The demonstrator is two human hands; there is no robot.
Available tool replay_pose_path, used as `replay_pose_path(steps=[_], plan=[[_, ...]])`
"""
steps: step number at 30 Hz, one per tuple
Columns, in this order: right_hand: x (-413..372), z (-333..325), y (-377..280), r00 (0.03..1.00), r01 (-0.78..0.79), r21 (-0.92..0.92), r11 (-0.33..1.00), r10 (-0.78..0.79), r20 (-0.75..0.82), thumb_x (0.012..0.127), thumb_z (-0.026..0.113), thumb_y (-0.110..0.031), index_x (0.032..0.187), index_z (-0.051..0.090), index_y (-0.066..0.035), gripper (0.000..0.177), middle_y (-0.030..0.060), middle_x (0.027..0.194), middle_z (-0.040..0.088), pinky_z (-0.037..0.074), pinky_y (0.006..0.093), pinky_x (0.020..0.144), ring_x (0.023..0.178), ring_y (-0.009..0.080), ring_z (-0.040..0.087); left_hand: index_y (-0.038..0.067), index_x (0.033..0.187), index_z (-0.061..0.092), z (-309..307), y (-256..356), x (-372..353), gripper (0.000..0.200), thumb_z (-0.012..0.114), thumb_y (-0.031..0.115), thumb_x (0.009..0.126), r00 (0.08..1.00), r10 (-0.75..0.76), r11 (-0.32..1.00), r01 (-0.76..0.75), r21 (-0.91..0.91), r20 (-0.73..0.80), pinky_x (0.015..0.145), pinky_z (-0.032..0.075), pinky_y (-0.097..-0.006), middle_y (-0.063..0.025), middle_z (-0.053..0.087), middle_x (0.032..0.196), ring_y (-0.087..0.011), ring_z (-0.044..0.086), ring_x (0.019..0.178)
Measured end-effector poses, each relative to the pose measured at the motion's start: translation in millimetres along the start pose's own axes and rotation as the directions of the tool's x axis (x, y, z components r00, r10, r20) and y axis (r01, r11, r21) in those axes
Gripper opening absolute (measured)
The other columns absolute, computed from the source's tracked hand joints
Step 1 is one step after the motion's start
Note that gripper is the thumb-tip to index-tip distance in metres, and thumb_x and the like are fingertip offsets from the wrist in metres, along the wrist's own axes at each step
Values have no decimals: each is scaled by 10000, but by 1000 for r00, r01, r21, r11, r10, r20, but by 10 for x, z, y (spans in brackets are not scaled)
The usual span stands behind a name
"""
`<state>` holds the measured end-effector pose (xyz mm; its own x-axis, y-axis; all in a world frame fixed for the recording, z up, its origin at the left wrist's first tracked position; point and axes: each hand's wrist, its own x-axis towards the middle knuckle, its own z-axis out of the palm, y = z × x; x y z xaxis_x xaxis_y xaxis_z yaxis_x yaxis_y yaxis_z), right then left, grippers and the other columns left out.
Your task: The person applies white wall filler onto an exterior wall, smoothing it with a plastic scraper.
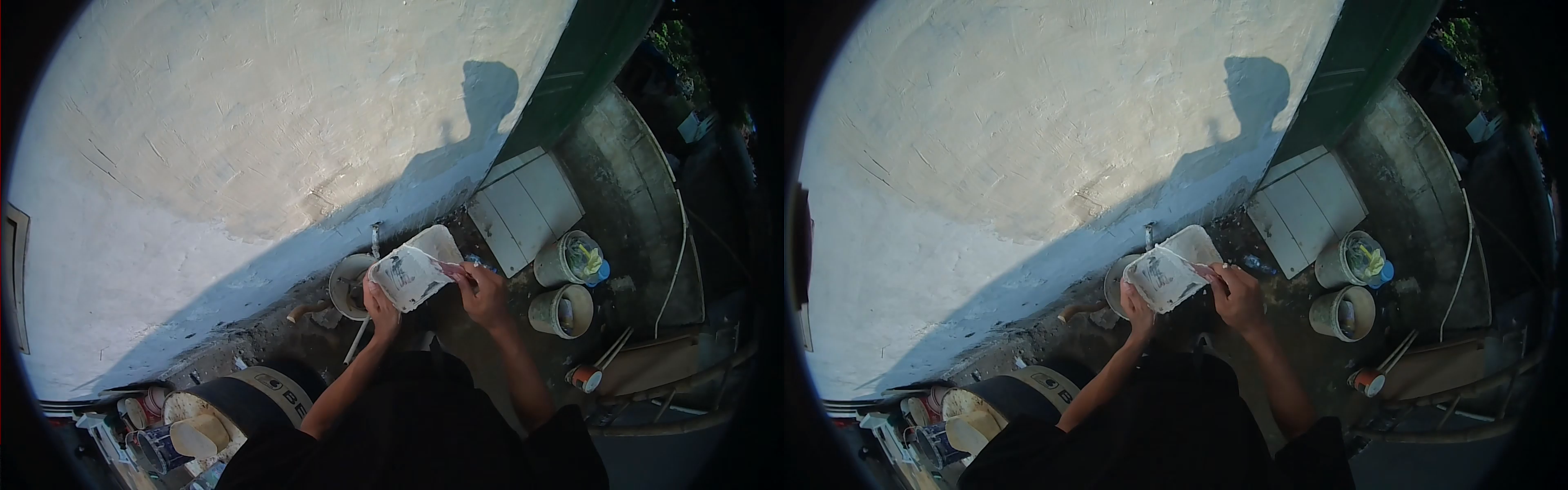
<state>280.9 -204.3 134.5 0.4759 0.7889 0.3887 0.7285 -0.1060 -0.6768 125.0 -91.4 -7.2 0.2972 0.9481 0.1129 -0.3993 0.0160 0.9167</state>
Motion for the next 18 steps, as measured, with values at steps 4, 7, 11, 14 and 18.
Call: replay_pose_path(steps=[4, 7, 11, 14, 18], plan=[[355, -157, 117, 875, 455, -206, 867, -392, 283, 804, 582, -64, 1045, 675, -124, 266, 90, 846, 670, 560, 374, 709, 794, 264, 662, -28, 1249, 465, 17, 130, -6, 459, 297, 347, 1045, 999, -30, 999, 30, 36, 24, 914, 427, -304, -107, 559, 1129, -163, 536, 1034], [476, -127, 31, 833, 497, -235, 835, -384, 398, 813, 578, -81, 1052, 676, -149, 267, 74, 844, 669, 561, 375, 741, 798, 260, 664, -27, 1238, 472, 21, 142, -15, 453, 298, 344, 1046, 994, -87, 996, 88, -3, 68, 907, 429, -303, -103, 562, 1117, -159, 535, 1027], [566, -35, -35, 789, 526, -189, 829, -394, 471, 775, 619, -84, 1053, 683, -132, 289, 88, 869, 676, 557, 368, 734, 848, 274, 665, -25, 1229, 479, 26, 215, -30, 452, 296, 345, 1046, 990, -80, 996, 76, 38, 114, 904, 429, -303, -99, 561, 1117, -158, 536, 1025], [570, 59, -54, 734, 582, -134, 802, -448, 510, 778, 615, -84, 1061, 680, -146, 296, 75, 865, 671, 552, 358, 715, 843, 255, 654, -26, 1224, 484, 52, 304, -43, 456, 292, 348, 1047, 987, -99, 995, 97, 21, 129, 900, 431, -302, -100, 560, 1117, -160, 537, 1024], [527, 160, -76, 651, 631, -93, 770, -460, 604, 782, 604, -68, 1067, 679, -170, 312, 50, 812, 651, 541, 346, 691, 816, 226, 626, -27, 1222, 487, 30, 327, -52, 456, 294, 347, 1046, 992, -74, 993, 64, 101, 100, 911, 424, -302, -99, 560, 1119, -156, 532, 1033]])
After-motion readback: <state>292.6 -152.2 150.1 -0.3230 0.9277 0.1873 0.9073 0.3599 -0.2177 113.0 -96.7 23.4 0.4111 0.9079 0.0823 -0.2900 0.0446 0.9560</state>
